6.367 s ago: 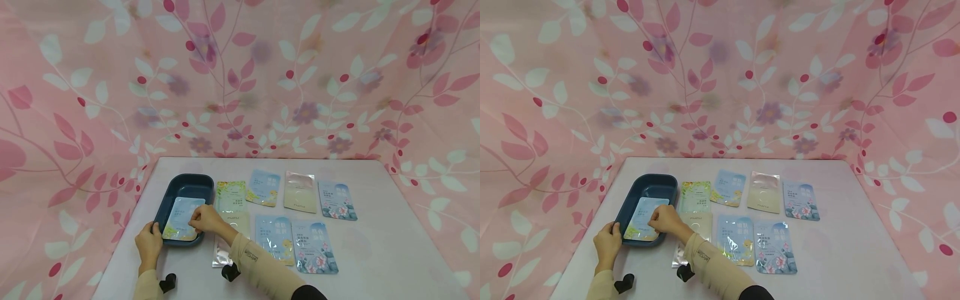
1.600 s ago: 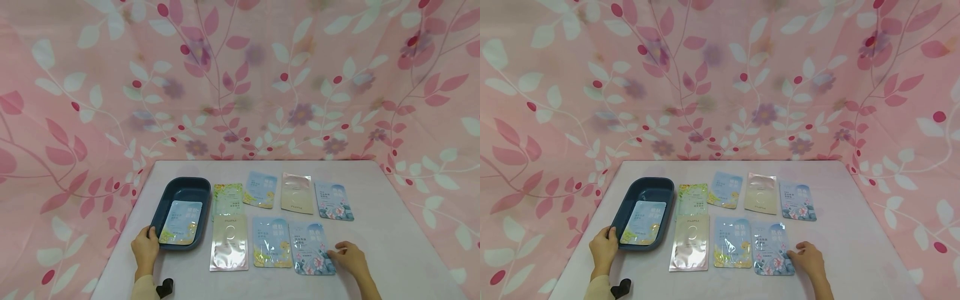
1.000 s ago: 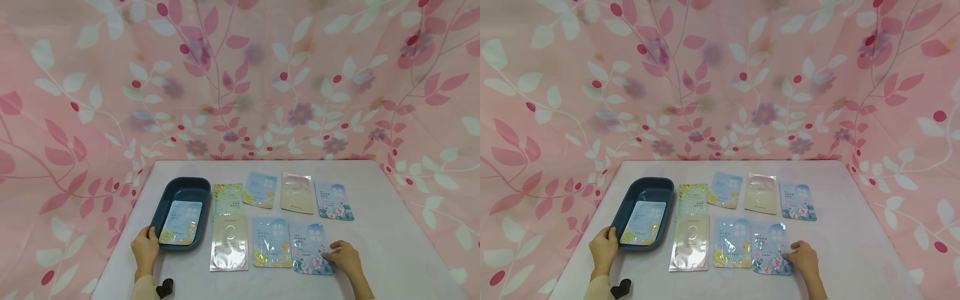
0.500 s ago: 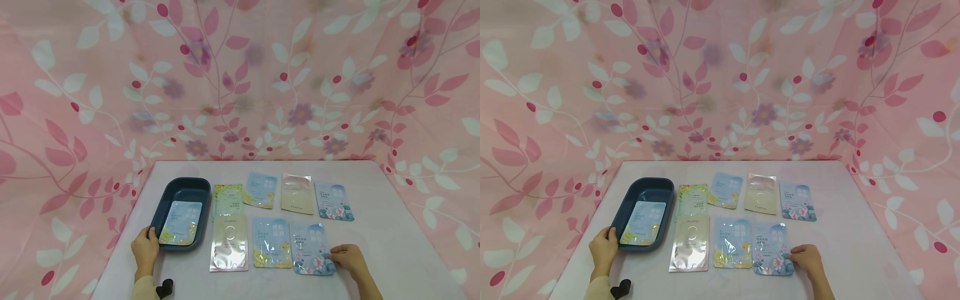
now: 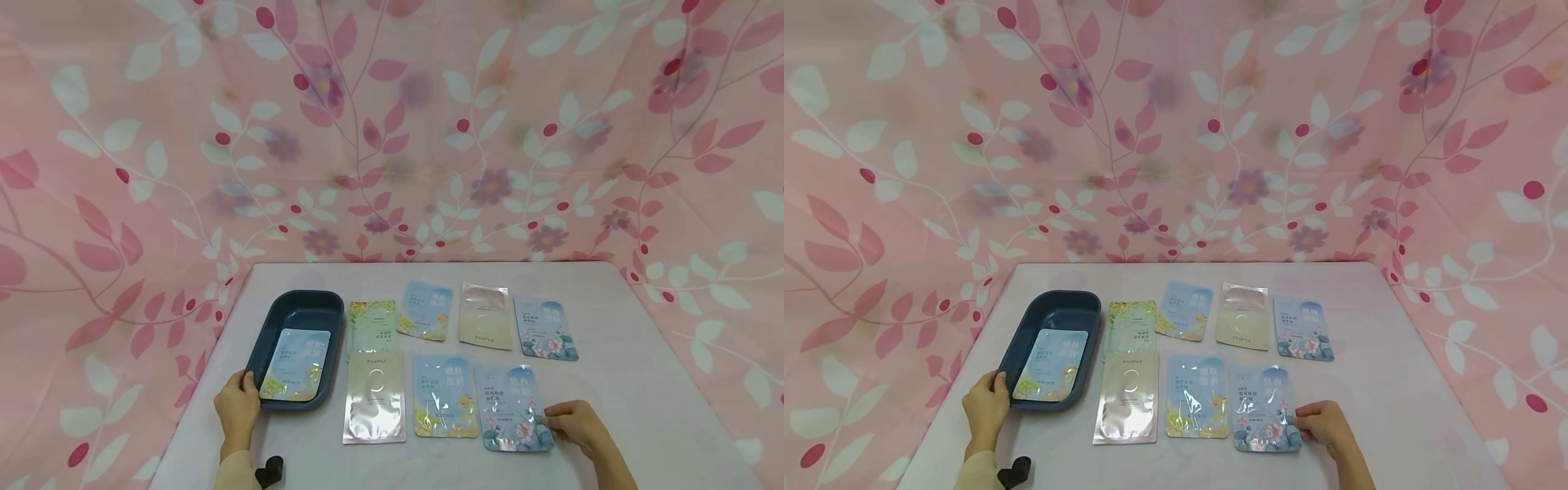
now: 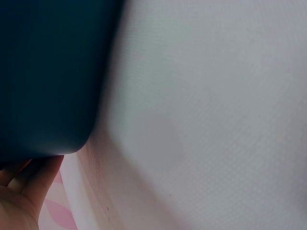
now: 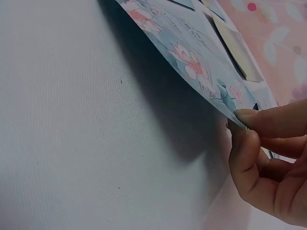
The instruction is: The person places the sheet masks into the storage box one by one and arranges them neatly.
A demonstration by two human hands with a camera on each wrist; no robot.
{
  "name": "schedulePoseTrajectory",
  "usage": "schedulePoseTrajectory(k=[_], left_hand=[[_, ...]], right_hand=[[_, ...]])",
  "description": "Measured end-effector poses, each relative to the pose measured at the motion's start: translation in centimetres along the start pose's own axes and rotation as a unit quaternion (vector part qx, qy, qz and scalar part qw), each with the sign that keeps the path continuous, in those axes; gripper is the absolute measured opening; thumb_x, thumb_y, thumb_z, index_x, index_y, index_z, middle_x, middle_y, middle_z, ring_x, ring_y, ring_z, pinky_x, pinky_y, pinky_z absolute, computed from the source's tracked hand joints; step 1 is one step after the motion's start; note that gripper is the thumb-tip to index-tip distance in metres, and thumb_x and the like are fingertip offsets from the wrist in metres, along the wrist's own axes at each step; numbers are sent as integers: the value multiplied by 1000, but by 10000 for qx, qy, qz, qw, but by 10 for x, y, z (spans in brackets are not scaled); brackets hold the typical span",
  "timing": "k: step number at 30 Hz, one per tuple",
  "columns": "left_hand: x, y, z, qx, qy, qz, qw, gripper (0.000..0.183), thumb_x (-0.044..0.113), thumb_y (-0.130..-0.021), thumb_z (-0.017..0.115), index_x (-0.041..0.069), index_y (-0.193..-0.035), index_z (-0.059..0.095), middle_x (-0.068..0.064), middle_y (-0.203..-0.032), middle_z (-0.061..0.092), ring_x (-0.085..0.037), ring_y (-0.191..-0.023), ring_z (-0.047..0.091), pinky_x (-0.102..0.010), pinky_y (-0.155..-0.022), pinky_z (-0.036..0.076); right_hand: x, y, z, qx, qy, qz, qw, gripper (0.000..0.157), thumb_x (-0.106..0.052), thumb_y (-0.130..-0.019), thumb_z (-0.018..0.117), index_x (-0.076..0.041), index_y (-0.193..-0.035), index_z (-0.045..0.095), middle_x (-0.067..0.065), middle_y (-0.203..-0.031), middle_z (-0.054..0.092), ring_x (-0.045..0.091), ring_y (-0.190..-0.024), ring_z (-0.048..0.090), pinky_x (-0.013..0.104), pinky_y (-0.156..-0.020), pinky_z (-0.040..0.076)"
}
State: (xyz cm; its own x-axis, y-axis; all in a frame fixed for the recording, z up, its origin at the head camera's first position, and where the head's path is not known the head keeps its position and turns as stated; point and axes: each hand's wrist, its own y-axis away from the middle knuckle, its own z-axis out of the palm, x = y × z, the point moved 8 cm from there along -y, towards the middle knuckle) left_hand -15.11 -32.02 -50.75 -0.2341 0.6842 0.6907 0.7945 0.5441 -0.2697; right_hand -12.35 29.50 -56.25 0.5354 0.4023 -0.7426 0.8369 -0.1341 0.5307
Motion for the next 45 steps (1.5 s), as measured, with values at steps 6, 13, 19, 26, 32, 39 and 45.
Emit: schedulePoseTrajectory(k=[6,13,19,26,32,39,45], left_hand=[[0,0,0,-16,8,-10,10000,27,3,-93,50,-20,-105,58,-39,-103,58,-56,-98,54,-59,-88,39],[0,0,0,-34,15,-39,10000,28,4,-93,49,-20,-106,58,-39,-104,58,-56,-98,53,-59,-88,38],[0,-1,0,-32,9,-22,10000,27,4,-94,49,-19,-106,58,-39,-104,58,-56,-98,54,-59,-88,39],[-2,0,1,-25,45,-56,10000,28,4,-94,49,-19,-107,57,-39,-105,57,-56,-99,53,-60,-89,39],[-5,0,3,-110,42,-129,9998,29,5,-94,47,-20,-108,56,-40,-107,57,-56,-101,53,-60,-90,38],[-5,0,2,-60,28,-104,9999,29,5,-94,48,-19,-107,57,-39,-105,57,-56,-100,53,-60,-89,38],[-4,0,3,3,55,-54,10000,28,4,-94,49,-19,-106,58,-39,-104,58,-56,-99,54,-60,-88,39]], right_hand=[[2,1,2,-132,84,70,9999,18,3,-85,59,17,-96,61,6,-74,61,15,-62,56,28,-59,50],[-1,6,1,-247,47,49,9997,18,0,-87,57,15,-96,61,5,-75,61,14,-63,58,27,-59,52],[-6,10,-2,-269,-44,-236,9993,19,1,-87,57,17,-97,60,5,-75,61,14,-64,58,28,-59,52],[-18,14,-9,-213,-115,-487,9985,25,3,-88,56,22,-104,55,5,-79,64,15,-67,60,31,-62,54],[-34,19,-9,-395,-54,-902,9951,32,1,-90,54,26,-110,49,8,-87,66,14,-72,62,30,-65,55],[-59,22,2,-643,-184,-1489,9866,35,-1,-91,55,27,-109,48,12,-86,68,10,-69,62,27,-65,54],[-86,21,20,-664,-403,-1899,9787,32,-1,-90,57,25,-107,51,14,-84,67,10,-67,61,28,-65,55]])
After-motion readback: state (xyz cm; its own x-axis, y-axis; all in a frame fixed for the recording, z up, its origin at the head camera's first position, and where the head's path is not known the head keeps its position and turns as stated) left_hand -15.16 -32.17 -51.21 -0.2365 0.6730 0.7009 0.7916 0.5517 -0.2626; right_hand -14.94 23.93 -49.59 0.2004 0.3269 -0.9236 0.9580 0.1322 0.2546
